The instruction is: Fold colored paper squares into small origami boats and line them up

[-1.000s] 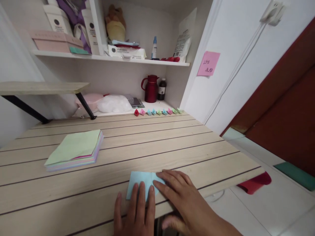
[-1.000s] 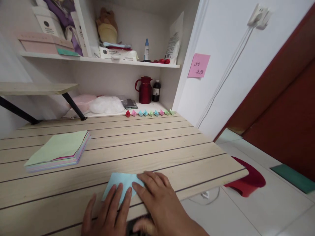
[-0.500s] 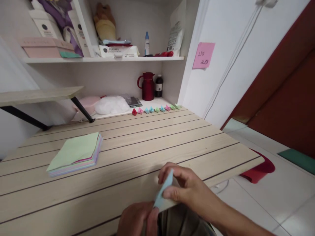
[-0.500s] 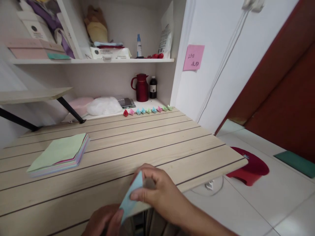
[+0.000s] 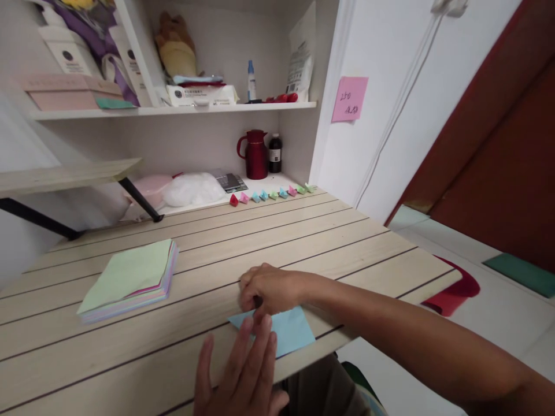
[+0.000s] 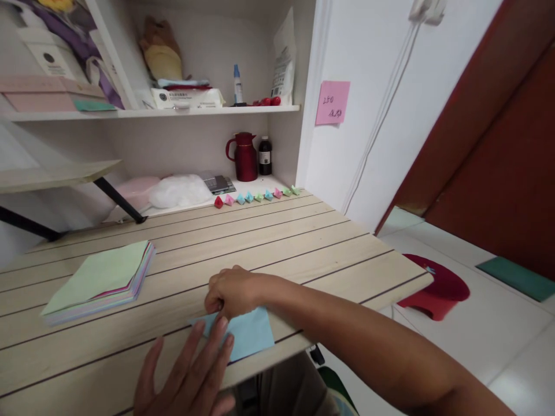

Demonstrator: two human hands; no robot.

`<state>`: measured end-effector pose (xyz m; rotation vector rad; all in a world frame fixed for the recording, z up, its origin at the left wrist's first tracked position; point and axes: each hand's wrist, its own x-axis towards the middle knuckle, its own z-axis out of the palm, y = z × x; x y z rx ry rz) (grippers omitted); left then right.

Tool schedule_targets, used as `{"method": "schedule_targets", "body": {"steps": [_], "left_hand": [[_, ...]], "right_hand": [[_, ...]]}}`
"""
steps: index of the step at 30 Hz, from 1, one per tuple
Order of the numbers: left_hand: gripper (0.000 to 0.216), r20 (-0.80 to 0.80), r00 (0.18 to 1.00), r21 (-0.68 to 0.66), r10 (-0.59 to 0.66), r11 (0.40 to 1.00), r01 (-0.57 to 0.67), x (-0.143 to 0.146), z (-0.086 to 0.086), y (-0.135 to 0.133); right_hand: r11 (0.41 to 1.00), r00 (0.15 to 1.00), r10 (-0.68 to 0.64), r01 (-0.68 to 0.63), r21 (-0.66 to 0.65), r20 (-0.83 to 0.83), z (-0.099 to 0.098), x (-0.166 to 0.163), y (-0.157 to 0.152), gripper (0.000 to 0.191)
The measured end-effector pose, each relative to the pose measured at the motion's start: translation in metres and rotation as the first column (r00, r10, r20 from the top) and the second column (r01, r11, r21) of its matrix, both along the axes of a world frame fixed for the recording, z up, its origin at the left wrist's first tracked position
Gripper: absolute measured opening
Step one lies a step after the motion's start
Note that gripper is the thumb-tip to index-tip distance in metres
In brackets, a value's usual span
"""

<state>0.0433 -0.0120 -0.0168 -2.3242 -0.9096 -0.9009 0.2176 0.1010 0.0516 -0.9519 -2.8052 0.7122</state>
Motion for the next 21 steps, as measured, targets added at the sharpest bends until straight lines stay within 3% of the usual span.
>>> {"method": "schedule_targets", "body": {"steps": [3, 7, 9, 12, 15, 21], "left_hand": [[0.055, -0.065, 0.998, -0.093, -0.015, 0.996, 0.009, -0.004, -0.016, 0.004], [0.041, -0.093, 0.988, -0.131, 0.121, 0.982, -0.133, -0.004, -0.036, -0.005], [0.042, -0.079, 0.979, -0.132, 0.187, 0.972, -0.196, 0.000, -0.042, -0.009], [0.049, -0.033, 0.969, -0.109, 0.245, 0.963, -0.247, 0.008, -0.046, -0.012], [0.053, -0.002, 0.961, -0.103, 0.278, 0.956, -0.276, 0.014, -0.047, -0.011], [0.053, 0.006, 0.952, -0.076, 0.307, 0.949, -0.306, 0.016, -0.047, -0.014]], "right_hand": [[1.000, 0.997, -0.023, 0.023, 0.006, -0.078, -0.006, 0.007, -0.004, 0.014], [0.983, 0.935, -0.144, 0.095, -0.160, -0.326, 0.003, 0.029, -0.014, 0.060], [0.974, 0.900, -0.200, 0.141, -0.175, -0.386, 0.009, 0.042, -0.026, 0.068], [0.995, 0.945, -0.101, 0.093, -0.042, -0.311, 0.006, 0.058, -0.055, 0.081], [0.987, 0.984, -0.069, 0.091, 0.131, -0.164, -0.008, 0.067, -0.081, 0.097], [0.971, 0.996, -0.076, 0.084, 0.222, -0.046, -0.021, 0.068, -0.092, 0.089]]}}
